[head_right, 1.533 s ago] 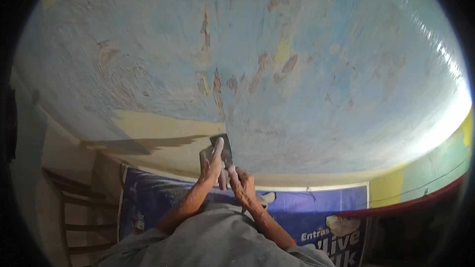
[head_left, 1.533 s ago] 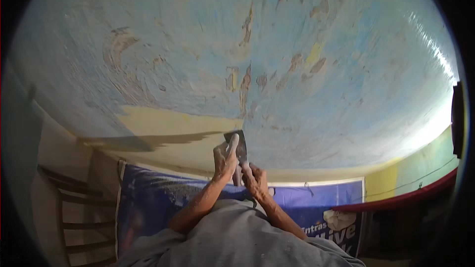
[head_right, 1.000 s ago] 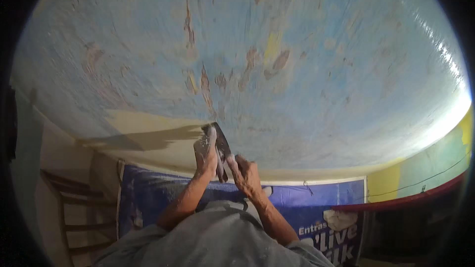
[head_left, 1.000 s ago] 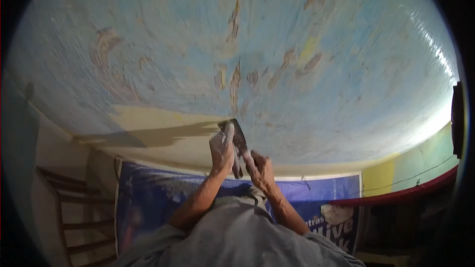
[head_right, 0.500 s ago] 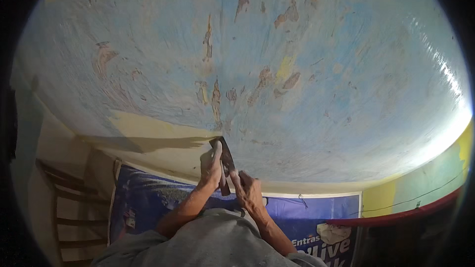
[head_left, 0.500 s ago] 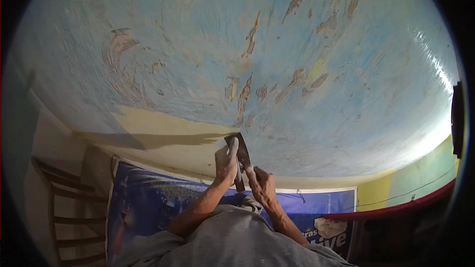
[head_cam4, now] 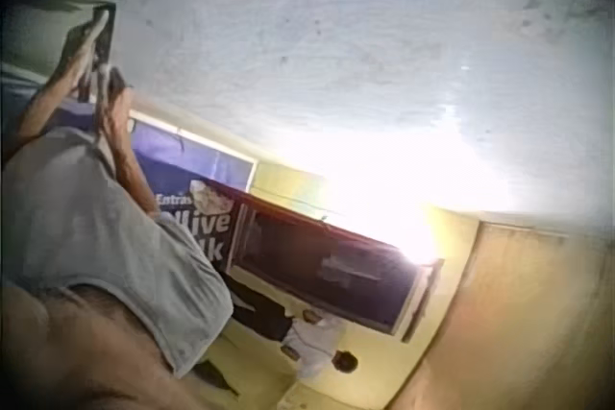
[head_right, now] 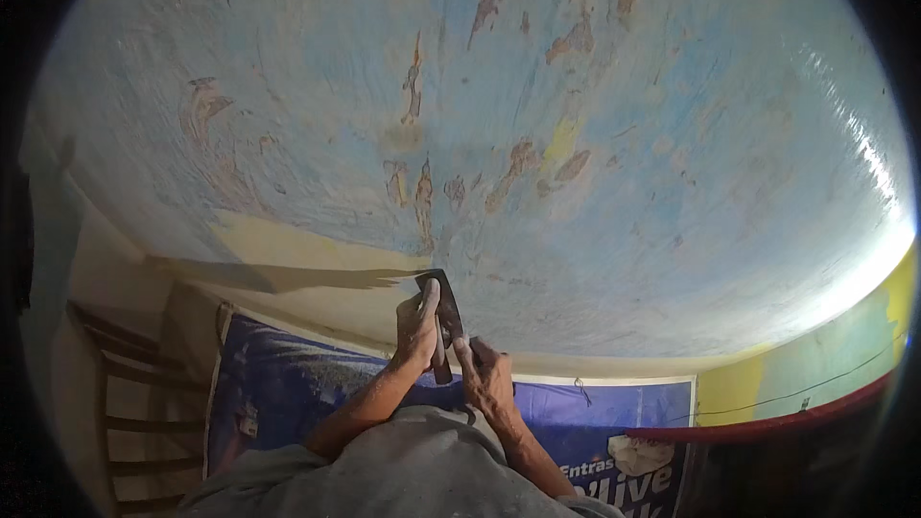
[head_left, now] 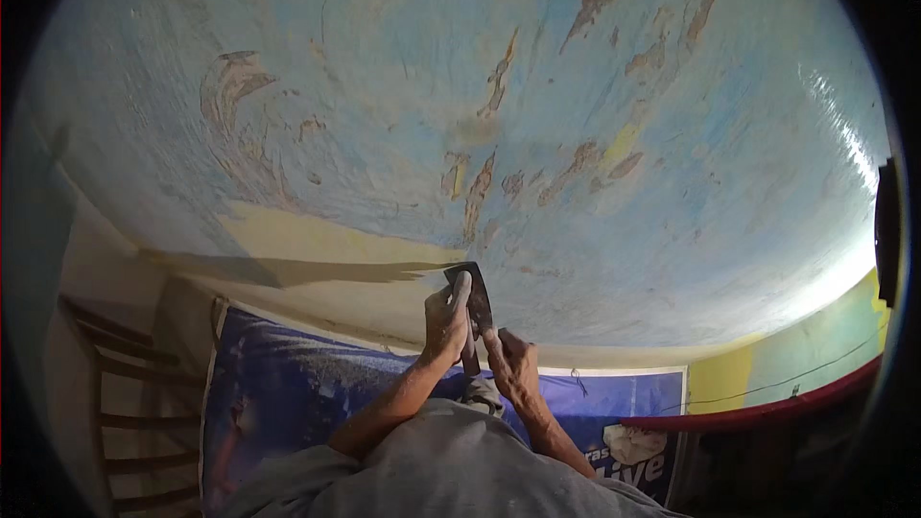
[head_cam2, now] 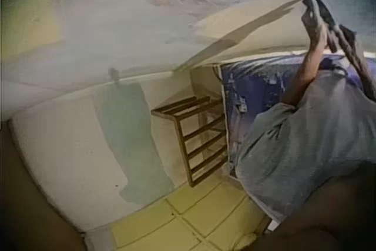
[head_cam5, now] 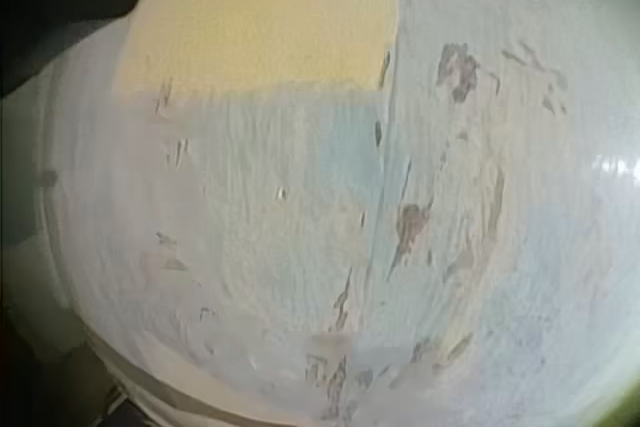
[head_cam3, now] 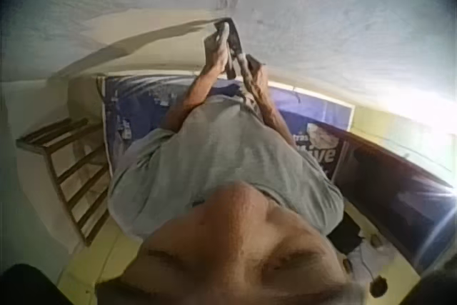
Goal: The person scrapes old paint or wallpaper from a wall using a putty knife and sandpaper.
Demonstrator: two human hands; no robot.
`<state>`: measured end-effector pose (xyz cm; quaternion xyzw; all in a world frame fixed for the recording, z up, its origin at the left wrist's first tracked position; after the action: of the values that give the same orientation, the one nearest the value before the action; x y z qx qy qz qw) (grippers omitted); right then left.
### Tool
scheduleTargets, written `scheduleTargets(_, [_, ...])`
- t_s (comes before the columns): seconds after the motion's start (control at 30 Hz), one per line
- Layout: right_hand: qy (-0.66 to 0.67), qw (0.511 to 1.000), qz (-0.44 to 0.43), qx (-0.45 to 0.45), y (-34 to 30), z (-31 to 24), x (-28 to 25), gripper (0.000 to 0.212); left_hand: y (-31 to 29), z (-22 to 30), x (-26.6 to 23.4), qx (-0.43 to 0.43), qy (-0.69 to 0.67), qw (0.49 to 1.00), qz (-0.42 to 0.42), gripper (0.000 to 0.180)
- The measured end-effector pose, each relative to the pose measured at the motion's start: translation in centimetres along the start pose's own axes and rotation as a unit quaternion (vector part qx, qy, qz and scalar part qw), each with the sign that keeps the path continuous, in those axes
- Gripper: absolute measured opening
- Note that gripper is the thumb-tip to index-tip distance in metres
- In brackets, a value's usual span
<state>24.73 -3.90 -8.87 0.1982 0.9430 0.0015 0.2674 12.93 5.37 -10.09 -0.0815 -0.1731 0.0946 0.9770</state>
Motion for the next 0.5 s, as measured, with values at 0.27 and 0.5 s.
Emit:
scheduleTargets(0.27, [-0.019, 0.999, -0.044, 0.009, 0.3, -1.6, -0.7, 0.044, -0.4, 1.2, -0.7, 0.007, 0.075, 0.997, 0.019, 0.047])
scheduleTargets(0.5, [-0.043, 0.998, -0.031, -0.043, 0.5, -5.2, -1.4, 0.037, 0.6, -0.1, -1.7, -0.094, 0.024, 0.995, -0.016, 0.054])
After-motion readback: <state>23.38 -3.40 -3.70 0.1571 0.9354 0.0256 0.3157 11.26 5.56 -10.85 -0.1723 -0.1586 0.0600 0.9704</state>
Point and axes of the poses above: each hand's wrist, its own y-axis towards the middle knuckle, its own x-axis out of the palm, z = x × y, the point moved 4 cm from there along y, towards the middle knuckle, and after that the axes turned 7 degrees about z, right-handed, at the moved point
